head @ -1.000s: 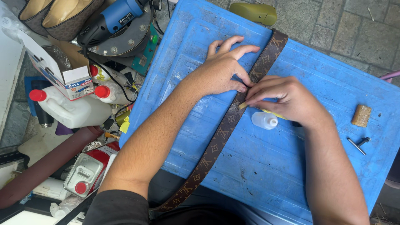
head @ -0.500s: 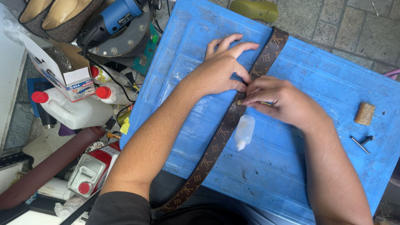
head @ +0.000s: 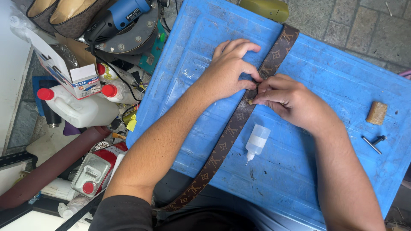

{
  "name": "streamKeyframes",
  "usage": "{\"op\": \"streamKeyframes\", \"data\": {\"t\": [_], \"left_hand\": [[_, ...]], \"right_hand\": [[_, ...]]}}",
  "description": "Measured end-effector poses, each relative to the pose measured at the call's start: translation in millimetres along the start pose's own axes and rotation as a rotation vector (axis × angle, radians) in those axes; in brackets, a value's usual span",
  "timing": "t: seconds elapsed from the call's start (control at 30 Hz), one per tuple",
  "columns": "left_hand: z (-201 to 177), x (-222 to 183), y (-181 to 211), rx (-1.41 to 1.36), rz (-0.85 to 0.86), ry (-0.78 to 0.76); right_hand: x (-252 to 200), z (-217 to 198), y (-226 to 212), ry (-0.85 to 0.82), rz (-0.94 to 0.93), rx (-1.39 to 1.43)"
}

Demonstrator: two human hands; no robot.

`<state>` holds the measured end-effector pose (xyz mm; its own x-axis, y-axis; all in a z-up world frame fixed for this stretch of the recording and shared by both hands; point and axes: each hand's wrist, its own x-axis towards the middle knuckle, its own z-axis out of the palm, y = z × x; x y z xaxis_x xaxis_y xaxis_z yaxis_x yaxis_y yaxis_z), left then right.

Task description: The person scrapes a damaged section of a patterned leather belt with a yellow utility knife, then applies liquid from a small bottle to the same area and wipes it with a white cloth. The belt remains on a blue plastic work surface throughout.

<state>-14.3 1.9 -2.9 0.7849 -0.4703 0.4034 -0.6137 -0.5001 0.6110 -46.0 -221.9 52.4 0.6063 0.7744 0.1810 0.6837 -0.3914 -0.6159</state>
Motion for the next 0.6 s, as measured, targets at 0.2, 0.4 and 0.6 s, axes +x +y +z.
{"op": "streamKeyframes", "data": {"t": [0.2, 0.4, 0.6], "left_hand": [[-29.5, -31.2, 44.7, 0.083, 0.043, -0.258], [-16.0, -73.2, 99.7, 0.166, 0.398, -0.292], [-31.7, -71.8, 85.4, -0.002, 0.256, -0.216]], "right_hand": [[-8.3, 6.8, 1.5, 0.098, 0.005, -0.008], [-8.3, 10.7, 4.2, 0.128, -0.003, -0.019], [-7.7, 7.7, 2.7, 0.123, -0.029, -0.052]]}}
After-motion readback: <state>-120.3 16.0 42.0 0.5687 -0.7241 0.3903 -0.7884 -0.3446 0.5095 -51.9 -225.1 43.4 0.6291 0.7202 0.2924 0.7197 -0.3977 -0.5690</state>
